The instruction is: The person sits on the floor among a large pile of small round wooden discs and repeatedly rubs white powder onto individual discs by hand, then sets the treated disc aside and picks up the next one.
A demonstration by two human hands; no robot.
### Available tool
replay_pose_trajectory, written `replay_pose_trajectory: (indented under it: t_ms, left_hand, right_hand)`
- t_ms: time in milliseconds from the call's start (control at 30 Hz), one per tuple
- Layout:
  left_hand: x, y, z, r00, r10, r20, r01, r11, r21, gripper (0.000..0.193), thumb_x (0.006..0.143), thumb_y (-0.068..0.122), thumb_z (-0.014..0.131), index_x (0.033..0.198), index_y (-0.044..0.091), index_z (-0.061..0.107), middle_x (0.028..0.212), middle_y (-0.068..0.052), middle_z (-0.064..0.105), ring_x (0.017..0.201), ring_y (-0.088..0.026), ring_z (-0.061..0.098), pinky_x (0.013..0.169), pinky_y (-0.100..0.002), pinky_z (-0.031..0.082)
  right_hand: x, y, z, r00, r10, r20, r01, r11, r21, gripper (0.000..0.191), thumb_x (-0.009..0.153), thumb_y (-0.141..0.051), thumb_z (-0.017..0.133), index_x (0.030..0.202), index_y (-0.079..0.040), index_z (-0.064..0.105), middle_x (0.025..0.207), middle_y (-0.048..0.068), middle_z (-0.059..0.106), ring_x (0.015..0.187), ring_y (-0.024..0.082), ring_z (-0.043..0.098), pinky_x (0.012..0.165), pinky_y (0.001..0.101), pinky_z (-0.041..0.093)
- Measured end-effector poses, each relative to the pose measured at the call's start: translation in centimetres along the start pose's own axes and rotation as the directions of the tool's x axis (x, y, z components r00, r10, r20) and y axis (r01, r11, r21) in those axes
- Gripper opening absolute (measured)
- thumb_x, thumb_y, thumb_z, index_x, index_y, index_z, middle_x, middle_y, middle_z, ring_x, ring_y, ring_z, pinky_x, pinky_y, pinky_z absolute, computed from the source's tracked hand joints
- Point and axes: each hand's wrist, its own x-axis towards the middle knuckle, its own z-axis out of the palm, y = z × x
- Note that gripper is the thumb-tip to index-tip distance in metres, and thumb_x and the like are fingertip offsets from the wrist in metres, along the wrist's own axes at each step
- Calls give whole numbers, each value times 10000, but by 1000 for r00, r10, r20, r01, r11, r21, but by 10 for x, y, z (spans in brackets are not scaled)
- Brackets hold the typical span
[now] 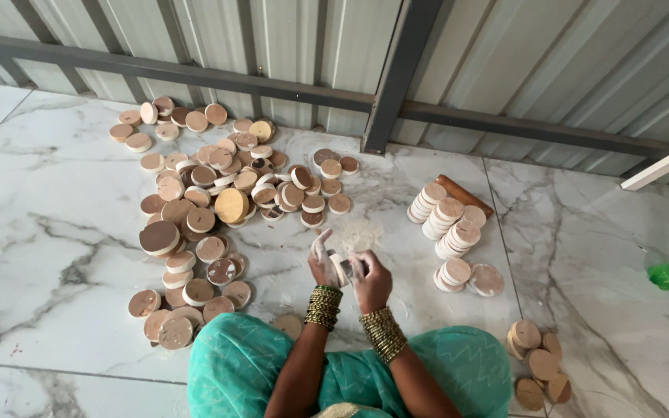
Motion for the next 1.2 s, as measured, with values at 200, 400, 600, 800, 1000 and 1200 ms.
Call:
replay_pose_trajectory:
  t_ms: [200, 400, 600, 800, 1000, 1200]
  left_hand:
    - [-17, 13, 12, 979, 83, 187, -62, 991, -119, 403, 1098, 286, 368, 1275, 57, 649, 943, -41, 729, 738, -92, 674, 669, -238, 547]
    - [5, 9, -5, 979, 192, -71, -180, 973, 143, 389, 1082, 195, 390, 1199, 23, 718, 1156, -23, 718, 665, -69, 604, 601, -229, 529]
    - [-2, 3, 4, 998, -52, -27, 52, 998, 29, 453, 1121, 272, 368, 1245, 47, 741, 733, -85, 542, 579, -100, 500, 528, -263, 411]
    - [0, 6, 6, 996, 92, 5, -92, 995, 39, 425, 1059, 246, 354, 1190, 30, 695, 961, -21, 714, 647, -89, 578, 614, -256, 519]
    - [4, 2, 2, 994, 58, -88, -55, 998, 36, 419, 1059, 243, 356, 1161, 27, 701, 1061, -23, 712, 694, -99, 566, 653, -256, 514]
    - [-12, 12, 16, 969, 234, 80, -237, 971, 18, 418, 1119, 307, 383, 1211, 22, 674, 1028, -12, 697, 796, -89, 633, 718, -237, 514]
  right_hand:
    - [30, -2, 9, 991, 111, 72, -93, 971, -219, 190, 863, -260, 786, 945, -95, 737, 853, 114, 761, 770, 327, 717, 635, 401, 529]
    - [-4, -19, 8, 1000, -2, 11, 2, 998, -63, 111, 915, -228, 700, 983, -151, 744, 896, 77, 767, 771, 272, 754, 655, 361, 561]
    - [9, -16, 4, 1000, -5, -16, 2, 986, -164, 113, 913, -276, 727, 970, -181, 754, 858, 82, 757, 762, 298, 733, 637, 390, 551]
    - [20, -15, 8, 998, -10, 55, 23, 973, -230, 108, 904, -278, 719, 958, -186, 739, 846, 77, 756, 764, 333, 713, 607, 430, 532]
    - [1, -5, 5, 995, 77, 60, -59, 964, -261, 119, 895, -303, 738, 940, -192, 743, 820, 78, 754, 755, 325, 717, 618, 426, 531]
    - [44, 37, 19, 980, 76, 183, -50, 989, -138, 170, 848, -245, 801, 904, -96, 740, 848, 116, 761, 748, 308, 721, 662, 382, 553]
